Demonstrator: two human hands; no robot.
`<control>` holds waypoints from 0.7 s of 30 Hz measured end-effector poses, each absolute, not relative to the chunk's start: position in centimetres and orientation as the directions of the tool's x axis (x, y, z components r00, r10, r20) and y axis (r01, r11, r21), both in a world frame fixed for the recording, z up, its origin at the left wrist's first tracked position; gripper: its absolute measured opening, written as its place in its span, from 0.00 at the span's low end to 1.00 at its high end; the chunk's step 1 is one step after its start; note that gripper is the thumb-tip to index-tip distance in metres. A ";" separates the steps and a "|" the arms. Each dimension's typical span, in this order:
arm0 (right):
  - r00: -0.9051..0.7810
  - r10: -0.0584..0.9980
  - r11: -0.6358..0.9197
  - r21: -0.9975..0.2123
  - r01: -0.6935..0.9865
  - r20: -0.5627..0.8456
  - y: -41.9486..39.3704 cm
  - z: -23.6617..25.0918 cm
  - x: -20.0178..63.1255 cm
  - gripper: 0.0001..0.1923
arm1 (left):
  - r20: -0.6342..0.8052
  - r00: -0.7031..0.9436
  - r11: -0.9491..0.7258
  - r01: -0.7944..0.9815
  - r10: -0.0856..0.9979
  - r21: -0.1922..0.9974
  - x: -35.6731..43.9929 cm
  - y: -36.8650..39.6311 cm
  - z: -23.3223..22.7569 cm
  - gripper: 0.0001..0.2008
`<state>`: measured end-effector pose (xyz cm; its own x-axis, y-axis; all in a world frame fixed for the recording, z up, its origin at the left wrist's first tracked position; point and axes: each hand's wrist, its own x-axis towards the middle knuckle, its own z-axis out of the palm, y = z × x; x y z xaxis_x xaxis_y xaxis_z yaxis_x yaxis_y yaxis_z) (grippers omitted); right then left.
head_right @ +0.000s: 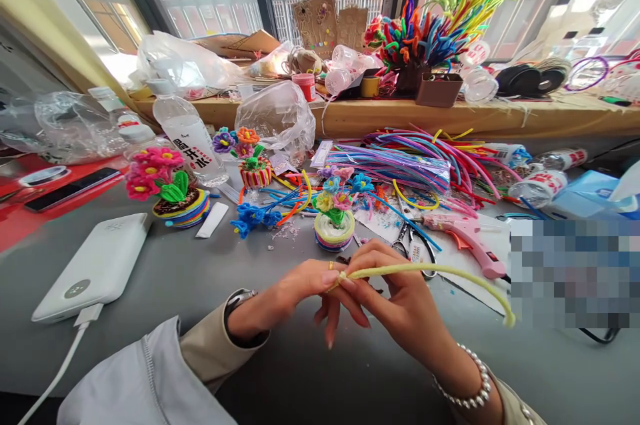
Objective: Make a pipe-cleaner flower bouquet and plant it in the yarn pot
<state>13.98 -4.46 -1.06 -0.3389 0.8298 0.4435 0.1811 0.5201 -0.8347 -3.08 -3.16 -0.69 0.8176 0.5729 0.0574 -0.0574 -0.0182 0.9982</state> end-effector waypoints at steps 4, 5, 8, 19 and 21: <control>-0.343 0.826 0.519 -0.842 0.150 0.448 -4.4 -1.4 14.0 0.03 | 0.196 0.677 -0.269 0.003 0.710 0.963 -2.9 -3.6 -0.6 0.26; -0.345 0.826 0.514 -0.847 0.137 0.446 -4.4 -1.4 14.0 0.03 | 0.214 0.657 -0.304 0.023 0.722 0.952 -2.9 -3.6 -0.6 0.26; -0.348 0.832 0.493 -0.863 0.110 0.431 -4.4 -1.3 14.0 0.03 | 0.230 0.652 -0.376 0.091 0.723 0.922 -3.0 -3.7 -0.5 0.25; -0.343 0.853 0.460 -0.876 0.141 0.393 -4.2 -1.1 14.0 0.04 | 0.236 0.701 -0.494 0.189 0.674 0.849 -3.1 -3.9 -0.1 0.20; -0.340 0.843 0.487 -0.861 0.147 0.418 -4.2 -1.2 14.1 0.04 | 0.185 0.714 -0.324 0.061 0.675 0.944 -3.1 -3.8 -0.2 0.21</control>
